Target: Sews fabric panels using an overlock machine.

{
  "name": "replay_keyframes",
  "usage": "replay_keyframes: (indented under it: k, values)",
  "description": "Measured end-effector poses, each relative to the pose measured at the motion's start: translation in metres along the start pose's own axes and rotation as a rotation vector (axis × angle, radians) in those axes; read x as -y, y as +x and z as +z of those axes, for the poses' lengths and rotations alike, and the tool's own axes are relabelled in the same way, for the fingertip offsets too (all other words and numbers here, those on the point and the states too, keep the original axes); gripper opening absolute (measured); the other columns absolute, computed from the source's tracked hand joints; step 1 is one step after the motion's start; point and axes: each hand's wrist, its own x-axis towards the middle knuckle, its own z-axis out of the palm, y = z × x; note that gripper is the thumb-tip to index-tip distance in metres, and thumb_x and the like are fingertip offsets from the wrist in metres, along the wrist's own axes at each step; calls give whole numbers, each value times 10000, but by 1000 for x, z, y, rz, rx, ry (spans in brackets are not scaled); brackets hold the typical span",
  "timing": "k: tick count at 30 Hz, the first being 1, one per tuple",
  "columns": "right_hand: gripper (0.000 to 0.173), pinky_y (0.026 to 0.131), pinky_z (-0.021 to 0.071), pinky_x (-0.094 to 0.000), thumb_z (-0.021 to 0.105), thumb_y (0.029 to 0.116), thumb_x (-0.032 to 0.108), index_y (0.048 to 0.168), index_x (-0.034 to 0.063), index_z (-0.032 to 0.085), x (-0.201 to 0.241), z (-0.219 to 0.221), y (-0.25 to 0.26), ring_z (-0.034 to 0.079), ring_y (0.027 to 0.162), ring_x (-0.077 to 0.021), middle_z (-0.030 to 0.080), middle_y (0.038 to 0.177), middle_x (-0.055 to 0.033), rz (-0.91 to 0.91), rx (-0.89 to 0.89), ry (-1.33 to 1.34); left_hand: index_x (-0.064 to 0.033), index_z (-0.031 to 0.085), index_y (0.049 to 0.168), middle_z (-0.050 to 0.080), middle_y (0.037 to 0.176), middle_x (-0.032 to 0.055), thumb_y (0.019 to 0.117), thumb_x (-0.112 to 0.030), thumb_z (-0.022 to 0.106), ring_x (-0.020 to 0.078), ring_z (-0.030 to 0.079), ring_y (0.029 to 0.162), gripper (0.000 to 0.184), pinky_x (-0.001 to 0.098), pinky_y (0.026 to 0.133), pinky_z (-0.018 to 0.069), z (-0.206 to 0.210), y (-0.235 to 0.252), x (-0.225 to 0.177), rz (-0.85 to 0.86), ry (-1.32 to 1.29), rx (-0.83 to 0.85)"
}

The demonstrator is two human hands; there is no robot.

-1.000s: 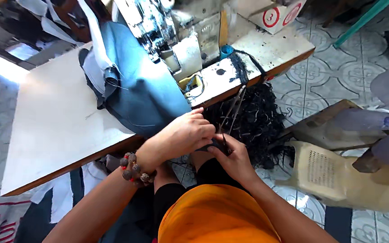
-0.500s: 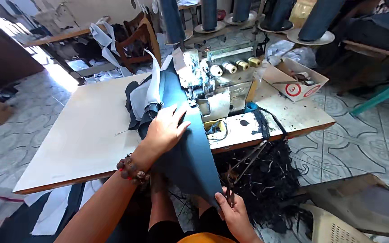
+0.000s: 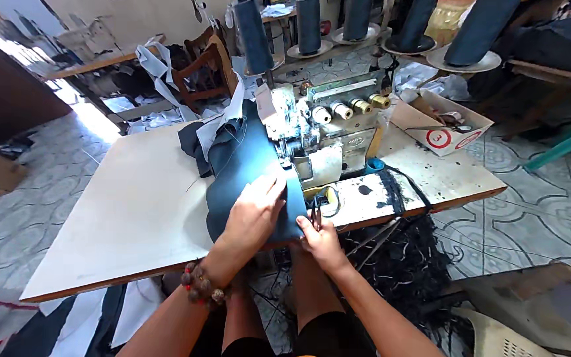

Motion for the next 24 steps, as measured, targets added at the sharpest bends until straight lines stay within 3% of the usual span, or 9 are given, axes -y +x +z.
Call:
replay_keyframes:
  k: [5,7,9,12,15,17,21,24]
  values:
    - [229,429,378,-184,546,1038,84,809,86,534,13,21,43,415,423,-21,479,555,53,64,-59,144,-52,563,1454,549,1493,170,1065,-347,524,368,521,1379,490,587,1141,384,-16,32,37,-99,-210,164]
    - [231,421,367,-186,539,1058,125,831,83,542,18,27,52,411,416,-21,488,542,53,64,-70,164,-35,538,1473,511,1525,198,1060,-341,551,394,482,1413,514,585,1174,333,-25,50,42,-157,-245,257]
    - [227,429,384,-181,536,1050,114,849,55,622,18,26,54,436,435,-17,521,558,51,2,-55,112,-8,547,1455,520,1494,246,1051,-318,581,429,499,1383,510,571,1161,349,-24,69,56,-138,-249,292]
    - [156,549,438,-216,602,1018,155,929,36,651,23,8,42,499,563,-43,555,687,8,-64,97,-254,-119,495,1528,378,1581,297,1064,-459,497,470,366,1469,575,601,1189,286,-11,94,85,-156,-144,416]
    - [347,711,468,-281,573,1042,309,1170,-10,616,33,-14,23,534,755,-105,587,933,-78,-60,277,-473,-158,475,1548,394,1566,302,1063,-504,466,464,401,1446,597,616,1159,333,-2,99,98,-252,-70,368]
    - [355,739,500,-265,476,1084,285,1214,-20,603,42,-25,14,573,782,-98,605,1002,-100,-75,350,-525,-55,519,1498,477,1521,261,1058,-506,484,419,472,1408,630,581,1152,370,2,94,94,-361,-29,265]
    - [254,726,493,-288,565,1049,227,1138,4,648,64,-29,9,588,761,-105,636,880,-73,-105,365,-621,129,586,1294,546,1364,322,1074,-466,475,469,595,1224,644,597,1019,482,-14,81,67,-597,41,260]
    - [258,744,535,-459,595,1044,247,1146,15,641,76,-17,20,657,799,-246,664,861,-128,-197,318,-823,131,657,1032,642,1130,332,1075,-441,486,483,648,1097,598,638,907,511,-30,59,61,-634,57,243]
